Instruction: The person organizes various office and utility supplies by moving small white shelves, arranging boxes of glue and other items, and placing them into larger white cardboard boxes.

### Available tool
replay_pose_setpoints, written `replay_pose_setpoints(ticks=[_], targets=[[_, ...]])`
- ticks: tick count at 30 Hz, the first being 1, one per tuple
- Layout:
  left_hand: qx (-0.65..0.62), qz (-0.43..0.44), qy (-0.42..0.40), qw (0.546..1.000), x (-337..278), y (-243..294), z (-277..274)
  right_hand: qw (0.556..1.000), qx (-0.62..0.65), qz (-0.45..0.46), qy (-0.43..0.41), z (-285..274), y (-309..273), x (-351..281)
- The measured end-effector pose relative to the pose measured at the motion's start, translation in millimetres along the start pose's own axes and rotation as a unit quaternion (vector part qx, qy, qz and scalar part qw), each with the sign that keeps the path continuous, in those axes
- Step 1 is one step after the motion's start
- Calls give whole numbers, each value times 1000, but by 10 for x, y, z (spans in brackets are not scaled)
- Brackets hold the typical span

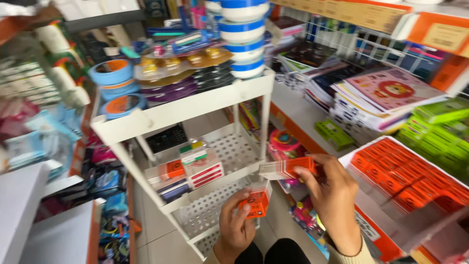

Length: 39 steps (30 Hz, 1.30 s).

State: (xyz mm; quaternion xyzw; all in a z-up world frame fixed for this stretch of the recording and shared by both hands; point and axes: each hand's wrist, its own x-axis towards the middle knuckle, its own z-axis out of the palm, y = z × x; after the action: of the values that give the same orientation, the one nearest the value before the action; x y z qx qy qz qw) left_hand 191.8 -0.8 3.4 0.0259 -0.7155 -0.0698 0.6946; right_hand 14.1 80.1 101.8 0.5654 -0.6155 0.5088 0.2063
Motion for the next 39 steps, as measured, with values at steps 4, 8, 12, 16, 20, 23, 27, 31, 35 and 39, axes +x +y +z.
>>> replay_pose_setpoints(ticks=[4, 8, 12, 16, 20, 23, 27, 31, 35, 39], targets=[[-119, 19, -69, 990, 295, 199, 533, 982, -166, 26, 89, -642, 444, -265], [-176, 31, -114, 977, 532, 394, 1030, 969, -216, 46, 115, -1321, 774, -377], [-293, -17, -233, 927, 704, 528, 1548, 940, -317, 66, 111, -1816, 1077, -418], [-340, -62, -334, 877, 720, 624, 2040, 935, -340, 86, 57, -2045, 1158, -335], [-343, -56, -367, 862, 698, 754, 2365, 938, -319, 125, 42, -2020, 1362, -420], [-360, -57, -318, 875, 617, 793, 2582, 924, -354, 136, 54, -1957, 1569, -492], [-355, -63, -376, 854, 649, 746, 2718, 917, -364, 160, 14, -1897, 1806, -514], [-360, -71, -394, 843, 665, 684, 2780, 906, -388, 169, -25, -1917, 1819, -463], [-374, -98, -397, 832, 682, 672, 2791, 898, -410, 150, -57, -1825, 1835, -406], [-387, -128, -405, 818, 638, 578, 2918, 887, -387, 211, -135, -1715, 2189, -492]])
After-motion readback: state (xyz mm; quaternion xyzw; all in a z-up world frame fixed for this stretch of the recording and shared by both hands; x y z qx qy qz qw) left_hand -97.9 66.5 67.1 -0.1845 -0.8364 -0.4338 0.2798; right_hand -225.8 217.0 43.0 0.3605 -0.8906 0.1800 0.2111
